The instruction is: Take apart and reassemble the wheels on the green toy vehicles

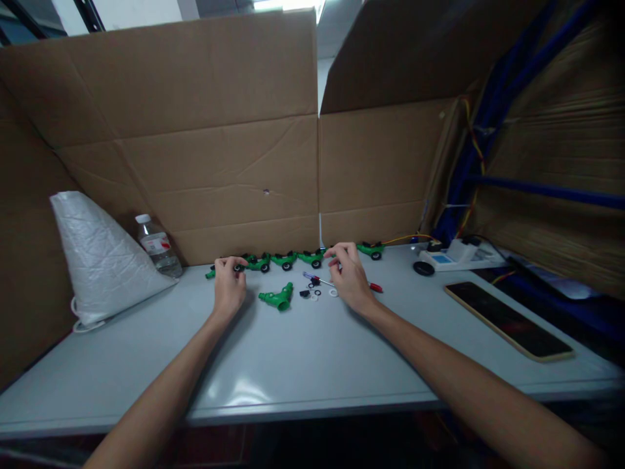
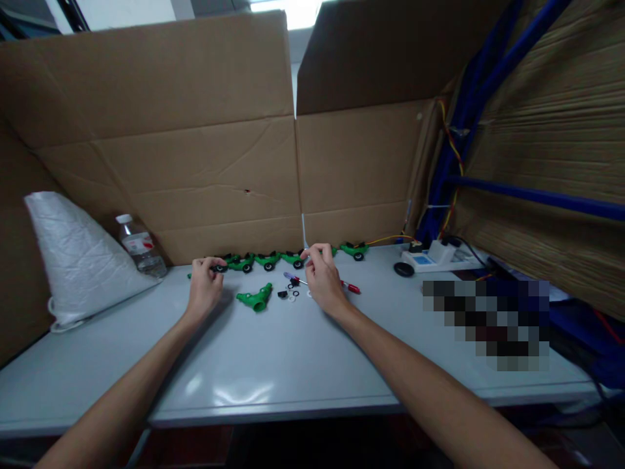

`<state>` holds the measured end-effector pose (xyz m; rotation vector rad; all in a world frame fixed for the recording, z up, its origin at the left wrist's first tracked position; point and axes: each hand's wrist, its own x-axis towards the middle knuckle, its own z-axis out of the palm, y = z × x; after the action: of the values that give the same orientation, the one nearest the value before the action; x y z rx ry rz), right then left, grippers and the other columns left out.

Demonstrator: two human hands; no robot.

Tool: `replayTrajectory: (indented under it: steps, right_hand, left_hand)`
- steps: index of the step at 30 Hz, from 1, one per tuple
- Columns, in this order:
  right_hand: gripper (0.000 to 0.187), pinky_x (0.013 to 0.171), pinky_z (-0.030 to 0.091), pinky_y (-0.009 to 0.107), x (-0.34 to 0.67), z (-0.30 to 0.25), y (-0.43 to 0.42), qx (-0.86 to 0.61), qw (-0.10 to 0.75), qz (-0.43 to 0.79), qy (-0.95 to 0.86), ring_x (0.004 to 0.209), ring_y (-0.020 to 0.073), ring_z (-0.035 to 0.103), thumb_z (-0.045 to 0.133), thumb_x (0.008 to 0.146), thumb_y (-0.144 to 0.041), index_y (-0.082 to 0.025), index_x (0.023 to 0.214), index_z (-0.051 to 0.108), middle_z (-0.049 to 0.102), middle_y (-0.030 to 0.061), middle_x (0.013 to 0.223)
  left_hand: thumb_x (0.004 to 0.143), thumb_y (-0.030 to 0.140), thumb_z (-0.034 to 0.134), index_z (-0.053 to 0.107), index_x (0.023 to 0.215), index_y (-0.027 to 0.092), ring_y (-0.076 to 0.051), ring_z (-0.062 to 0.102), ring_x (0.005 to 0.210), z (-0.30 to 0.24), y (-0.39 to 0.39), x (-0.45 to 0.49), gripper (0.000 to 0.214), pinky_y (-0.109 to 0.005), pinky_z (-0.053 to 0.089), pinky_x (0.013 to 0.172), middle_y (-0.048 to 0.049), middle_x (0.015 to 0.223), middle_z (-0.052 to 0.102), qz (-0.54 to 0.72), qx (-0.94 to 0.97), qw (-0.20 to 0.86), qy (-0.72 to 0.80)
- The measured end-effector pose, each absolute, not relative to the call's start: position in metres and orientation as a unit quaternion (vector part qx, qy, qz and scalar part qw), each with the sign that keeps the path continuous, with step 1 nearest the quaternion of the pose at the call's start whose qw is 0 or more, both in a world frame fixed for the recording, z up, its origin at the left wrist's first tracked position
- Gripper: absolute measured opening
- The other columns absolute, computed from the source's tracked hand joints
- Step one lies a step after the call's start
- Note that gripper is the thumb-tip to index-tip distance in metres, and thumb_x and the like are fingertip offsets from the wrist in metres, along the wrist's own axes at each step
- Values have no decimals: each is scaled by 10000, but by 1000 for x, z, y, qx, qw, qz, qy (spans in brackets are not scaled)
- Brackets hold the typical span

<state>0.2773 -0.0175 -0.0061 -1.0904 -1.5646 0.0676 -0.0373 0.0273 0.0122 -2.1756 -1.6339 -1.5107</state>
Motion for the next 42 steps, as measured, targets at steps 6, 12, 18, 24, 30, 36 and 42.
replayTrajectory:
  steps: [6,12,18,24,30,36,42]
  right_hand:
    - [397,920,498,388,277,-5,-18,-468,556,-9,-687,1059,246,585,460,777,-7,-211,1073,627,504,98,1156]
    - [509,883,420,380,277,-4,-21,-534,513,-65,-669,1034,259,573,414,702,43,-221,1081,629,535,88,1106]
    - [533,676,348,298,283,-3,-22,-537,517,-48,-665,856,210,615,396,694,56,-233,1094,597,644,27,937]
    - [416,646,317,277,285,-2,-23,-517,487,-4,-704,734,173,631,424,708,29,-233,962,625,669,-29,770]
    - [329,622,303,280,285,-5,-22,-502,476,-40,-722,686,176,577,440,737,5,-227,861,637,639,-13,745]
    - [304,792,453,306,287,-2,-17,-479,539,-47,-691,874,218,648,446,851,-47,-221,1014,635,677,47,926]
    - [296,656,490,294,291,-1,-16,-490,573,20,-657,637,161,621,373,988,-139,-223,1105,631,687,68,1054]
  left_hand:
    - [671,-40,468,656,883,226,-231,600,896,19,22,-41,389,-321,424,765,-49,949,605,-462,-684,52,-562]
    - [656,29,483,675,738,241,-203,632,715,22,17,-37,298,-297,332,676,23,717,705,-422,-692,8,-585]
    - [647,99,463,670,633,238,-207,623,669,23,13,-36,250,-294,347,662,23,628,685,-421,-709,-16,-565]
    - [619,123,432,626,607,229,-194,596,630,27,15,-38,222,-284,362,645,23,574,624,-455,-689,-73,-559]
    - [600,114,429,594,584,229,-189,577,623,22,18,-39,201,-282,349,641,25,563,600,-454,-690,-47,-561]
    - [667,100,465,663,682,241,-197,625,661,20,16,-39,244,-281,387,646,18,626,664,-437,-715,-33,-544]
    - [768,82,463,663,828,234,-193,651,699,20,17,-34,258,-286,433,681,5,737,708,-423,-739,-48,-523]
